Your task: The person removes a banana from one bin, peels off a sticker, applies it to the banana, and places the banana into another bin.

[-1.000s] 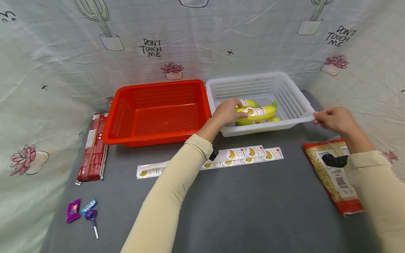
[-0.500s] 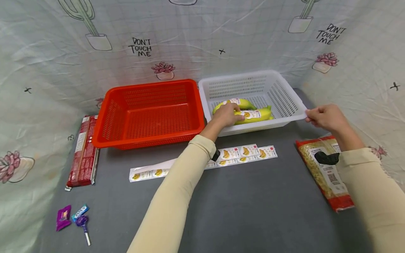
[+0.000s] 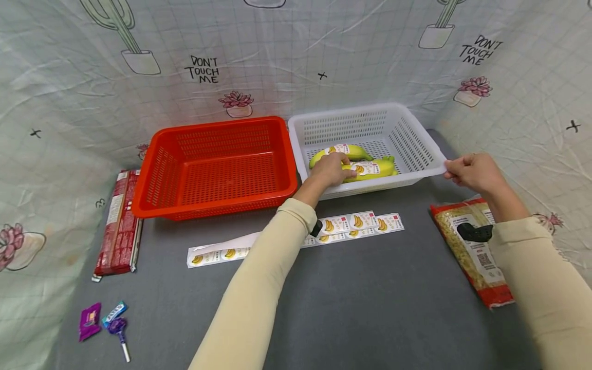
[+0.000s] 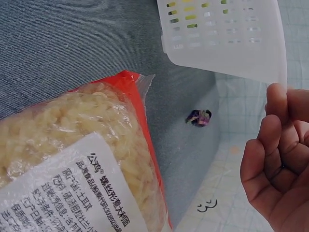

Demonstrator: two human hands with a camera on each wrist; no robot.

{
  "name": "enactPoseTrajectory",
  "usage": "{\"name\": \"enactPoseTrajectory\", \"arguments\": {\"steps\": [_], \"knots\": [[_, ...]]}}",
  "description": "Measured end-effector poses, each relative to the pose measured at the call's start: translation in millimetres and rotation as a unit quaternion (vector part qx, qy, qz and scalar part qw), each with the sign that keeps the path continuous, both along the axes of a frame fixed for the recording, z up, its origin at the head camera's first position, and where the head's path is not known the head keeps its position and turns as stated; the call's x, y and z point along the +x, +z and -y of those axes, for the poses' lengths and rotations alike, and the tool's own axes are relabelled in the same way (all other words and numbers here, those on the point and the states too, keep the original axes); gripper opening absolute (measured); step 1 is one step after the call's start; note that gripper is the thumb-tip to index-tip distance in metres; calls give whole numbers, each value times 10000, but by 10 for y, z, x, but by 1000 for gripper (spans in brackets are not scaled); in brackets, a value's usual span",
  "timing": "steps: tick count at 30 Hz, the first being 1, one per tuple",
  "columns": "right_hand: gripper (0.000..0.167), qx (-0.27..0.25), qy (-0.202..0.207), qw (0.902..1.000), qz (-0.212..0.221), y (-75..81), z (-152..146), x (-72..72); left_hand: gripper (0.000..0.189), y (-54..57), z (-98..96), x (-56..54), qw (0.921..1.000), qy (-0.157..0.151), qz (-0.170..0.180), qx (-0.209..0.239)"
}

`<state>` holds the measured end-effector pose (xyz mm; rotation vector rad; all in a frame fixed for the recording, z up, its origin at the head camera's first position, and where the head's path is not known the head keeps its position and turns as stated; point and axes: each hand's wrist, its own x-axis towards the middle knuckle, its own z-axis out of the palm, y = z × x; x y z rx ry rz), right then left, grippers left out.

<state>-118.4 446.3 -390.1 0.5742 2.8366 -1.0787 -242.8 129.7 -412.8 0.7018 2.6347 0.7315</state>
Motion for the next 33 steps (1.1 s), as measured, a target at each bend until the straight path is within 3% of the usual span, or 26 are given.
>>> {"name": "enactPoseTrajectory", "arguments": {"steps": [11,18,25,30,33], "knots": [[61,-50,-68,9999,-150,-94,69,-66,50,-35,90,-44,9999,58,-42,-129],[64,88,-528,9967,-605,-161,143,-82,46,-58,107,-123,9999,12,-129,-93],[56,-2,-554,9930,-1039,-211,240,-106,40,-61,147,-130,9997,-41,-230,117],[54,169,-508,9906,-1257,-214,322,-141,36,-9,222,-78,9959,-119,-701,558],[53,339,-377,9887,-1409,-168,435,-162,28,80,332,-7,9882,-133,-1202,938]]}}
